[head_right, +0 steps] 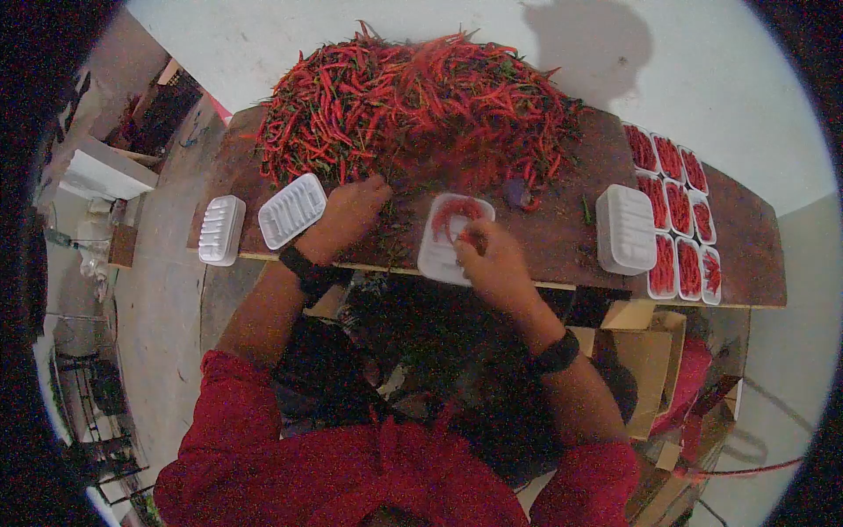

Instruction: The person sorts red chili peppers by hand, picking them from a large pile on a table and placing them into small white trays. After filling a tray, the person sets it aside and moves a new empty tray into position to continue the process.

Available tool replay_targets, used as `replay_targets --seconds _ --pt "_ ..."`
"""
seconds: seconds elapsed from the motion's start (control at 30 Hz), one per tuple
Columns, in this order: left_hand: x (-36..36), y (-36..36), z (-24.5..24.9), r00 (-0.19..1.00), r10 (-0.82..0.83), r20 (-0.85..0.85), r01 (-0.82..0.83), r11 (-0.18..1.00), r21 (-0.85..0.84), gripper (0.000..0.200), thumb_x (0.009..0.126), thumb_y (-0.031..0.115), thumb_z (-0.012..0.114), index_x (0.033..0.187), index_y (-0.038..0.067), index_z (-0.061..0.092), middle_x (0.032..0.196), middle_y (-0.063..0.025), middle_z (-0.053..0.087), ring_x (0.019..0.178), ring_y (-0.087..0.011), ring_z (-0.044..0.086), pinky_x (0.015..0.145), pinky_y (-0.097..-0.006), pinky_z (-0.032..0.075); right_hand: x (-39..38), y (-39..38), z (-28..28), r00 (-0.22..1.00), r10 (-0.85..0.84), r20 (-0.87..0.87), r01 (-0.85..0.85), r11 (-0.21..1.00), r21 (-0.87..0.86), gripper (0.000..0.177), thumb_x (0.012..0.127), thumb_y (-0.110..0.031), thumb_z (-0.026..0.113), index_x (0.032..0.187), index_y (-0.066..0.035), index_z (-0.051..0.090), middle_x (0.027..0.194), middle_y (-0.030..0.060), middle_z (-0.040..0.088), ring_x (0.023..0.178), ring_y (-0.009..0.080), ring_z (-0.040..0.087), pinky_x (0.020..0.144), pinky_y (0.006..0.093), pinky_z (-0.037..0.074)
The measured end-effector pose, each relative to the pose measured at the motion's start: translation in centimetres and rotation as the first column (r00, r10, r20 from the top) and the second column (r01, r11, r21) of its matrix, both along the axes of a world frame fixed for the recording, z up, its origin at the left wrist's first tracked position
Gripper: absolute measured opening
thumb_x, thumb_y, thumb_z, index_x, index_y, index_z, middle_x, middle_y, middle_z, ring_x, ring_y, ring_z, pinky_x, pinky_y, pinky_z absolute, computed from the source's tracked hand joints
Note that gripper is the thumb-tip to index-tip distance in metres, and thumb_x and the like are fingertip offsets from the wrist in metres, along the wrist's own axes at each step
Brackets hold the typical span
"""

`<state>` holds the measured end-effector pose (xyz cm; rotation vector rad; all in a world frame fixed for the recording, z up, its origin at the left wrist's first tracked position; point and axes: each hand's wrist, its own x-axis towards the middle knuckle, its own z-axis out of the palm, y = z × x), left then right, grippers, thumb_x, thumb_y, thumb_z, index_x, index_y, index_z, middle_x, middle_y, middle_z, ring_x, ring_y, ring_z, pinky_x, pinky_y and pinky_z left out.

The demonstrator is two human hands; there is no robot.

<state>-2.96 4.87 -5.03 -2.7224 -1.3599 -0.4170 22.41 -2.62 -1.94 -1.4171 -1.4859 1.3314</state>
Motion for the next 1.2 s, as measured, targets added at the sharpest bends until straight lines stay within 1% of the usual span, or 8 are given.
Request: replay_targets --seconds 0.33,0.43,0.5,0.6,0.7,1.0,1.03,1.2 --pt "0.7 -1.4 2.8 0.983 0.086 0.163 -0.074 0.994 -0.074 0.017 0.073 0.011 0.059 0.087 0.002 0.056 0.085 -0.0156 0.058 0.077 -0.0312 0.06 0.063 -0.0371 0.049 -1.0 -1.6 -0.9 0.983 0.082 0.166 -0.098 0.991 0.094 0.015 0.077 -0.007 0.054 0.09 0.0 0.057 0.071 0.0037 0.056 0.062 0.009 0.052 0.057 0.025 0.043" --pt "2.3 -3.0 4.0 0.91 0.218 0.354 -0.015 0.869 -0.495 0.02 0.076 0.018 0.063 0.087 0.002 0.058 0.082 -0.011 0.062 0.073 -0.02 0.061 0.064 -0.0304 0.048 -1.9 -2.0 -0.6 0.974 0.092 0.207 -0.116 0.988 0.103 0.019 0.077 -0.014 0.058 0.091 -0.001 0.06 0.079 0.0093 0.061 0.071 0.0177 0.058 0.065 0.0305 0.046" --pt "3.3 -4.1 4.4 0.784 0.356 0.508 0.223 0.602 -0.767 0.018 0.08 0.019 0.062 0.086 0.002 0.059 0.076 -0.0053 0.062 0.072 -0.0109 0.058 0.065 -0.0252 0.046 -2.3 -2.2 -0.4 0.965 0.101 0.241 -0.123 0.989 0.077 0.023 0.077 -0.019 0.061 0.093 -0.003 0.062 0.085 0.0148 0.065 0.079 0.0262 0.063 0.072 0.0358 0.049" --pt "4.2 -5.5 5.0 0.626 0.527 0.576 0.406 0.41 -0.817 0.016 0.083 0.018 0.06 0.084 0.002 0.059 0.075 -0.002 0.06 0.069 -0.0079 0.056 0.062 -0.0229 0.045 -2.8 -2.3 -0.4 0.976 0.121 0.182 -0.137 0.988 0.076 0.027 0.077 -0.022 0.062 0.094 -0.001 0.062 0.086 0.0156 0.065 0.08 0.0259 0.064 0.072 0.0355 0.049" --pt "4.1 -5.6 5.7 0.6 0.56 0.571 0.423 0.384 -0.821 0.016 0.084 0.018 0.059 0.084 0.002 0.059 0.075 -0.0028 0.06 0.068 -0.0079 0.055 0.061 -0.022 0.044 -3.0 -2.4 -0.4 0.983 0.114 0.144 -0.129 0.987 0.1 0.021 0.078 -0.017 0.062 0.088 0.002 0.061 0.073 0.0009 0.057 0.068 0.0069 0.05 0.062 0.0238 0.042" --pt "3.1 -5.9 5.1 0.578 0.591 0.562 0.404 0.391 -0.827 0.016 0.082 0.017 0.061 0.083 0.001 0.058 0.073 -0.0018 0.059 0.067 -0.0085 0.055 0.061 -0.0245 0.045 -3.9 -2.4 1.2 0.986 0.159 0.047 -0.155 0.985 -0.069 0.021 0.078 -0.019 0.063 0.079 0.002 0.062 0.068 -0.0021 0.054 0.064 0.005 0.046 0.057 0.0238 0.039" --pt "2.7 -6.0 4.9 0.578 0.593 0.561 0.402 0.392 -0.827 0.016 0.082 0.017 0.061 0.083 0.001 0.058 0.073 -0.0018 0.059 0.067 -0.0085 0.055 0.061 -0.0245 0.045 -4.2 -2.3 0.1 0.979 0.179 0.092 -0.176 0.983 -0.043 0.025 0.076 -0.023 0.064 0.079 0.001 0.063 0.07 0.0056 0.059 0.066 0.0137 0.053 0.06 0.0297 0.042" --pt "0.9 -7.0 3.8 0.877 0.23 0.423 0.069 0.81 -0.582 0.013 0.078 0.012 0.059 0.088 0.003 0.057 0.076 -0.0083 0.06 0.069 -0.0227 0.06 0.063 -0.0343 0.047 -5.6 -2.1 -1.2 0.944 0.228 0.24 -0.23 0.973 -0.023 0.029 0.074 -0.029 0.065 0.076 0.0 0.064 0.072 0.0161 0.062 0.07 0.0285 0.061 0.065 0.0388 0.046"
